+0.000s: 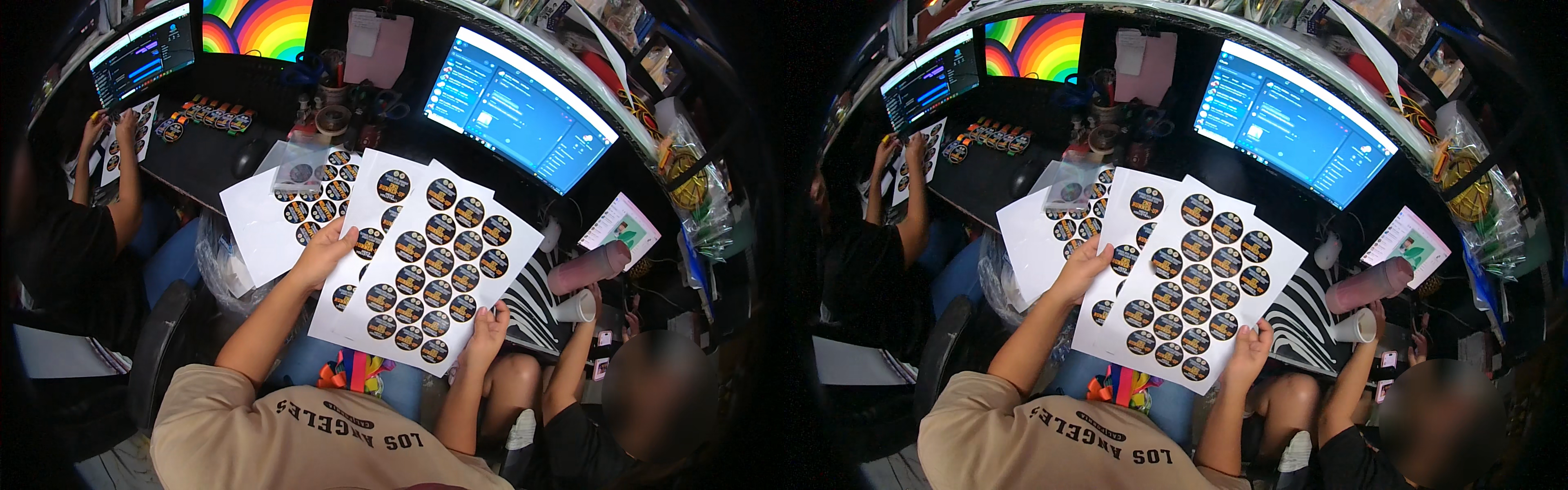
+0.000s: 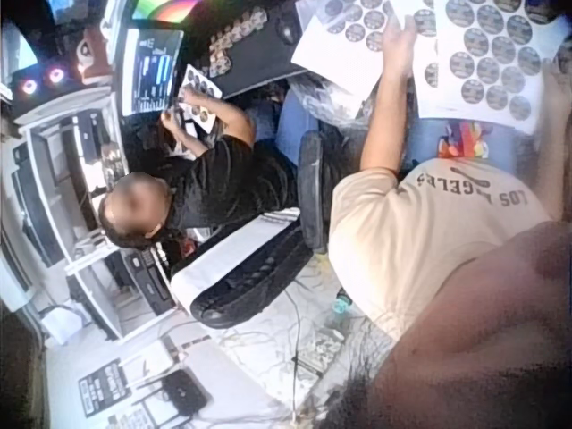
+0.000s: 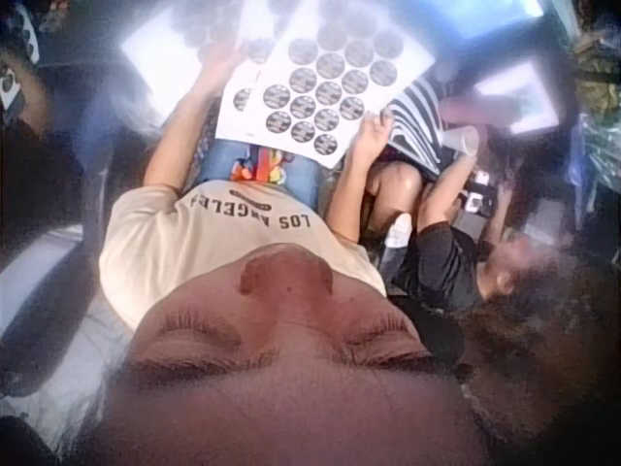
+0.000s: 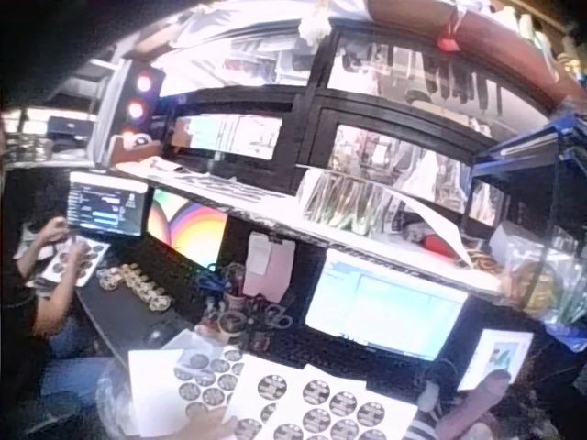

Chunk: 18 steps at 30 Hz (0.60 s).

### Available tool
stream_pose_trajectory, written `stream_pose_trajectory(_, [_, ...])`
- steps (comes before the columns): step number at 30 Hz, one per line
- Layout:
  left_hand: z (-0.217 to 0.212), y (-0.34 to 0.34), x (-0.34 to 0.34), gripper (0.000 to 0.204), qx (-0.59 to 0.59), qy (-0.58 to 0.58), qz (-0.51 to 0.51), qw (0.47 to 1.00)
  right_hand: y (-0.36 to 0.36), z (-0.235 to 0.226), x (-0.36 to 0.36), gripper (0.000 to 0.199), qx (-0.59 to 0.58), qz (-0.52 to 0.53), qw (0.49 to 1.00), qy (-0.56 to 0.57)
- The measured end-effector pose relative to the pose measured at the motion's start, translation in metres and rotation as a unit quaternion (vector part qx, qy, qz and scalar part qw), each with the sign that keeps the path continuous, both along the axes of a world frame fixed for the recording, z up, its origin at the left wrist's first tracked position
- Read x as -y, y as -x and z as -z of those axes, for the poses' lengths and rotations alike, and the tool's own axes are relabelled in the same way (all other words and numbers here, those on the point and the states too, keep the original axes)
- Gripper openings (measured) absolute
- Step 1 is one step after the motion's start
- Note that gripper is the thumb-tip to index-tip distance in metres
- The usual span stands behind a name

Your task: The person peels circular stickers from a sheet and wraps a rainbow ribbon around each sticker to form small keychains. They place the finished keychains on the desk. Another person at the same desk performs a similar task in the background.

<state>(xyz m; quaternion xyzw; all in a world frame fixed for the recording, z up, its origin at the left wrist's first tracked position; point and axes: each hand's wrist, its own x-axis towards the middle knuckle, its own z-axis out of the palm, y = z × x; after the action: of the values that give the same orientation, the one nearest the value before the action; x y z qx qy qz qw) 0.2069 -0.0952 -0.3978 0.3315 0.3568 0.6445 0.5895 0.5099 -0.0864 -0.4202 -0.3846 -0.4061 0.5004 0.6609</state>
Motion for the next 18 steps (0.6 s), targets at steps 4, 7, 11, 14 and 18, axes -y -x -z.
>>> stream_pose_trajectory(4, [0.003,0.001,-0.001,0.038,-0.044,-0.010,-0.027,0.999,-0.010,0.004,-0.001,0.033,0.001,0.012,1.000,-0.004])
stream_pose_trajectory(7, [0.004,0.001,-0.002,0.039,-0.072,-0.016,-0.041,0.996,-0.017,0.005,0.000,0.033,0.005,0.028,0.999,0.016])
stream_pose_trajectory(11, [0.002,0.000,-0.002,0.041,-0.068,-0.022,-0.046,0.996,-0.027,0.007,-0.001,0.033,-0.012,0.022,1.000,0.011])
stream_pose_trajectory(14, [-0.002,-0.001,-0.003,0.044,-0.055,-0.018,-0.054,0.997,-0.035,0.007,-0.004,0.036,-0.063,-0.001,0.998,0.005])
stream_pose_trajectory(18, [-0.008,0.000,-0.003,0.043,-0.040,-0.014,-0.058,0.997,-0.041,0.006,-0.005,0.035,-0.071,-0.012,0.997,-0.001])
